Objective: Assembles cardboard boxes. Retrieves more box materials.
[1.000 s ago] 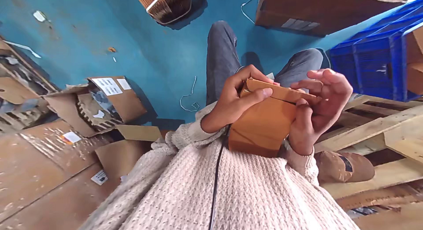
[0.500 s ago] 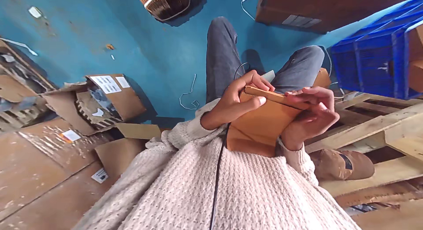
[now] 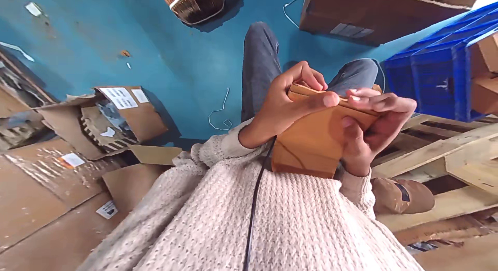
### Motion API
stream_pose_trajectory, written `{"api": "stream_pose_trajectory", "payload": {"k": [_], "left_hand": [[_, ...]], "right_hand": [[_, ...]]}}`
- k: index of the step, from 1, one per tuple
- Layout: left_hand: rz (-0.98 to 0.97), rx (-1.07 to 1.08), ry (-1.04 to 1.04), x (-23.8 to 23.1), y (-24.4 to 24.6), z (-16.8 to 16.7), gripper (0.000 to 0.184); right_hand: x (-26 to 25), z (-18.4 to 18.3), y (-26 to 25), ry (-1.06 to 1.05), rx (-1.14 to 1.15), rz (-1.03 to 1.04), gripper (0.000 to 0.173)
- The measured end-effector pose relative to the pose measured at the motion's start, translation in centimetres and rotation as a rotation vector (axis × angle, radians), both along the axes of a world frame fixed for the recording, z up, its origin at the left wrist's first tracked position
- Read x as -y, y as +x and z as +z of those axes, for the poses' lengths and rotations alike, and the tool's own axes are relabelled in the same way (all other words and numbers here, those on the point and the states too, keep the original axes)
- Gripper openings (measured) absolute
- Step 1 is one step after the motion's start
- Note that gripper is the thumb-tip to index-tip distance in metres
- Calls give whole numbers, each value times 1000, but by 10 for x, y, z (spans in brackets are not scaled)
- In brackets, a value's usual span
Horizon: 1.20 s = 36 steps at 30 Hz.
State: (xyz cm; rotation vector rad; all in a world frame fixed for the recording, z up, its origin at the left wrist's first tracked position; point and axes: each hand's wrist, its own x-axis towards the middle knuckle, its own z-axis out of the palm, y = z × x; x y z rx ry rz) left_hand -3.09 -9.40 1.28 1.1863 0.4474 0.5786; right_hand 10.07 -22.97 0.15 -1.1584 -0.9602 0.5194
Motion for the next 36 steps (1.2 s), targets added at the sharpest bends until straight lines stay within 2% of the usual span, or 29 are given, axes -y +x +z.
{"api": "stream_pose_trajectory", "payload": {"k": [4, 7, 9, 16, 23, 25, 26, 27, 29, 30, 32, 34, 36], "left_hand": [[-54, 50, -3, -5, 2, 1, 30], [-215, 117, 47, -19, -2, -3, 47], [-277, 132, 145, -26, -3, -2, 46], [-42, 141, 270, -12, 9, -4, 16], [-10, 101, 283, -3, 19, -8, 10], [10, 121, 279, -1, 22, -11, 15], [6, 119, 252, -1, 24, -12, 23], [-10, 98, 208, -3, 26, -11, 38], [-51, -21, 72, -10, 30, -8, 80], [-73, -80, -19, -16, 30, -7, 85], [-43, -92, -63, -32, 24, -15, 85], [-5, -112, 46, -39, 13, -24, 79], [9, -148, 177, -37, 3, -29, 71]], "right_hand": [[0, 0, 0, 4, -67, -31, 28], [-2, 4, 11, -39, -105, -45, 26], [-4, 8, 22, -67, -111, -24, 25], [-13, 17, 45, -72, -117, 87, 26], [-6, 13, 59, -119, -153, 121, 31], [-5, 13, 61, -126, -146, 112, 32], [-6, 12, 63, -136, -146, 100, 31], [-8, 11, 65, -150, -163, 72, 29], [-10, 6, 76, -234, -273, -46, 22], [-11, 1, 84, -289, -404, -101, 21], [-15, -21, 102, -264, -709, -201, 28], [-11, -56, 116, -208, -911, -256, 30], [-10, -58, 99, -130, -1191, -329, 40]]}}
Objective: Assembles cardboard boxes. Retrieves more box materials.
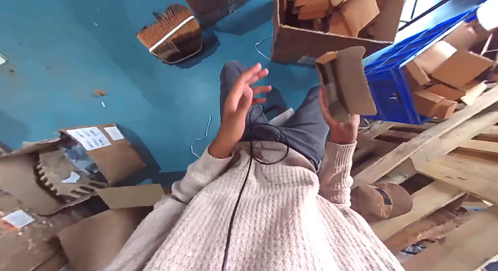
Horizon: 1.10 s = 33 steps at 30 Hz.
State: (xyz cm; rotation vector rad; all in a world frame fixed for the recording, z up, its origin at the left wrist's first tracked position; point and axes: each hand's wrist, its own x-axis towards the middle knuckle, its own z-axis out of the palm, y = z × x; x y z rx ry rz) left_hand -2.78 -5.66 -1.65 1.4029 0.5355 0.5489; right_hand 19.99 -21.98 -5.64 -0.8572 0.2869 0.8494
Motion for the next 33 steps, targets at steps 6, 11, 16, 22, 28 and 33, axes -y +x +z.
{"api": "stream_pose_trajectory", "payload": {"k": [6, 11, 16, 22, 28, 33], "left_hand": [[-97, -182, 654, -5, 6, -6, 111], [-16, -65, 636, 0, 18, -30, 101], [210, -114, 102, 3, 22, -36, 80], [123, -78, -40, 12, 28, -26, 99], [98, -109, -81, -5, 30, -29, 89], [570, -57, -165, -43, 21, -24, 60]], "right_hand": [[-5, -6, -52, 127, -176, 191, 44], [-12, 4, -90, 40, -117, 340, 44], [-16, 15, -83, -221, 571, 557, 84], [-20, 9, -87, -435, 896, 492, 62], [-22, 8, -91, -400, 796, 526, 56], [-78, -3, 14, -691, 1024, 331, 63]]}}
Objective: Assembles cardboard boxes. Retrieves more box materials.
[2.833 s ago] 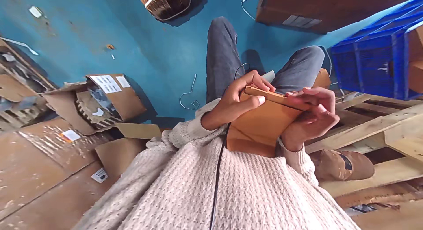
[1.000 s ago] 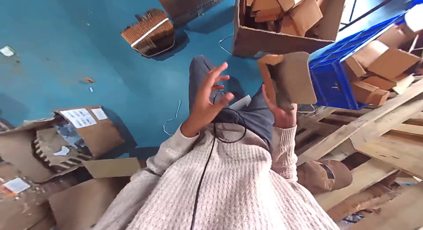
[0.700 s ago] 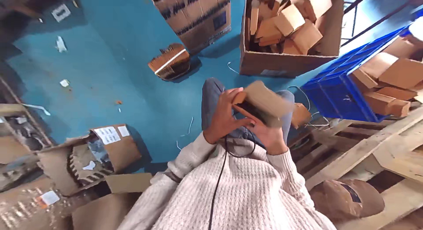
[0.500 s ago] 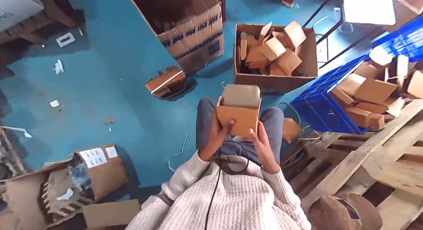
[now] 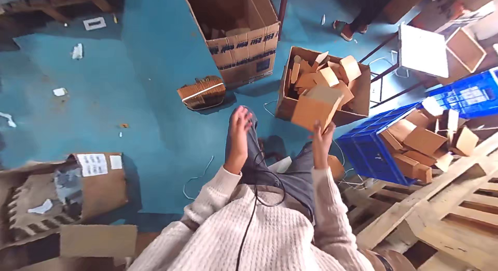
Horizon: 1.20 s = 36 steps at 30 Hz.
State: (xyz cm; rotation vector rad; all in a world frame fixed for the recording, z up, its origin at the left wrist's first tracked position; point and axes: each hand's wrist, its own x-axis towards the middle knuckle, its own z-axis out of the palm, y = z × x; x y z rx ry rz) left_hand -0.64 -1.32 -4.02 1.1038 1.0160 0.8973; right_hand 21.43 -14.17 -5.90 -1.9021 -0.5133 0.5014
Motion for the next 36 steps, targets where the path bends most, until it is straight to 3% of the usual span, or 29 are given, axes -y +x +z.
{"api": "stream_pose_trajectory", "payload": {"k": [4, 7, 13, 16, 18, 21, 23, 26, 29, 32, 34, 36], "left_hand": [[257, -68, 9, -11, -39, -5, 47], [321, -192, -61, -9, -66, -22, 42], [456, -355, -186, -12, -70, -38, 40], [434, -394, -105, -22, -55, -36, 37], [421, -427, -96, -24, -48, -40, 36], [393, -466, -115, -32, -32, -54, 36], [350, -476, -116, -37, -17, -61, 35], [264, -492, -97, -43, 4, -69, 32], [195, -521, -60, -47, 25, -77, 31], [199, -564, -43, -47, 37, -81, 30], [223, -591, -47, -49, 47, -80, 30], [244, -610, -49, -44, 59, -76, 29]], "right_hand": [[-58, -3, 100, -275, 432, 56, 68], [-114, -11, 155, -513, 559, 227, 65], [-197, -115, 237, -808, 564, 572, 71], [-217, -147, 259, -814, 468, 536, 92], [-209, -152, 261, -765, 410, 452, 88], [-166, -159, 277, -659, 383, 244, 56], [-109, -179, 295, -605, 421, 93, 43], [20, -232, 307, -570, 382, -113, 43], [154, -281, 291, -668, 189, -428, 44], [241, -328, 250, -830, -97, -628, 63], [261, -349, 214, -872, -241, -718, 93], [254, -350, 190, -914, -289, -795, 106]]}}
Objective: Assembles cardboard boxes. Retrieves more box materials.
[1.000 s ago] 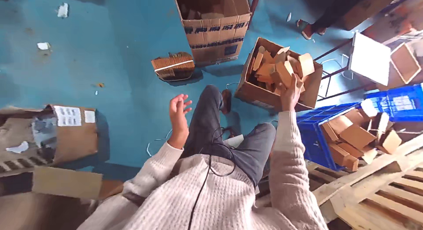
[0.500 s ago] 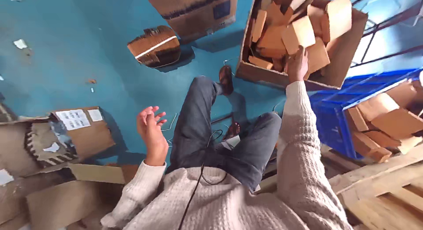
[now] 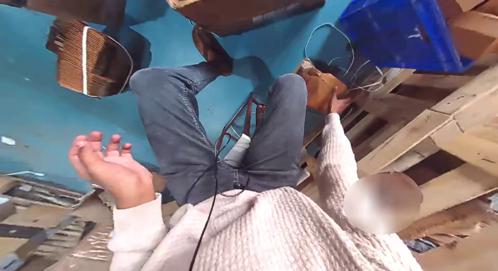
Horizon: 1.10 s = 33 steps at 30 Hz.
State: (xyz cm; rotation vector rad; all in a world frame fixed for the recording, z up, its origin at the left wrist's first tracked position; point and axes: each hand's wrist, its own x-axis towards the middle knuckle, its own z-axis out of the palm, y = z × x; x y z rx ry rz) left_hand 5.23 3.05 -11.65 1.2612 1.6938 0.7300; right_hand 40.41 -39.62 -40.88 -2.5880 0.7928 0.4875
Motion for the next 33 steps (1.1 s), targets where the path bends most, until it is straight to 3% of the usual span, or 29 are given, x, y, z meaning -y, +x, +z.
{"api": "stream_pose_trajectory", "payload": {"k": [2, 4, 6, 8, 18, 22, 25, 27, 30, 33], "left_hand": [[-1, -13, 11, 6, 11, 5, 30], [-8, -19, 36, 13, 20, 7, 29], [-15, -14, 43, 19, 28, 9, 29], [-10, -7, 41, 24, 36, 11, 28], [-48, 32, 69, 38, 37, 12, 26], [-59, 76, 80, 41, 31, 16, 26], [-59, 99, 79, 43, 30, 20, 24], [-76, 110, 84, 43, 23, 19, 24], [-102, 118, 94, 43, 11, 19, 22], [-118, 120, 95, 40, 4, 21, 21]], "right_hand": [[-18, 4, -19, -68, 46, 11, 110], [-33, 1, -38, -74, 42, 60, 127], [-41, -3, -53, -64, -46, 80, 143], [-44, -4, -60, -60, -127, 54, 145], [-56, 7, -61, -164, -118, -12, 133], [-52, 25, -67, -128, -7, 24, 95], [-46, 27, -66, -97, 19, 61, 94], [-42, 24, -63, -97, 74, 196, 108], [-31, 15, -49, -61, 36, 639, 126], [-24, 12, -26, -180, -109, 929, 108]]}}
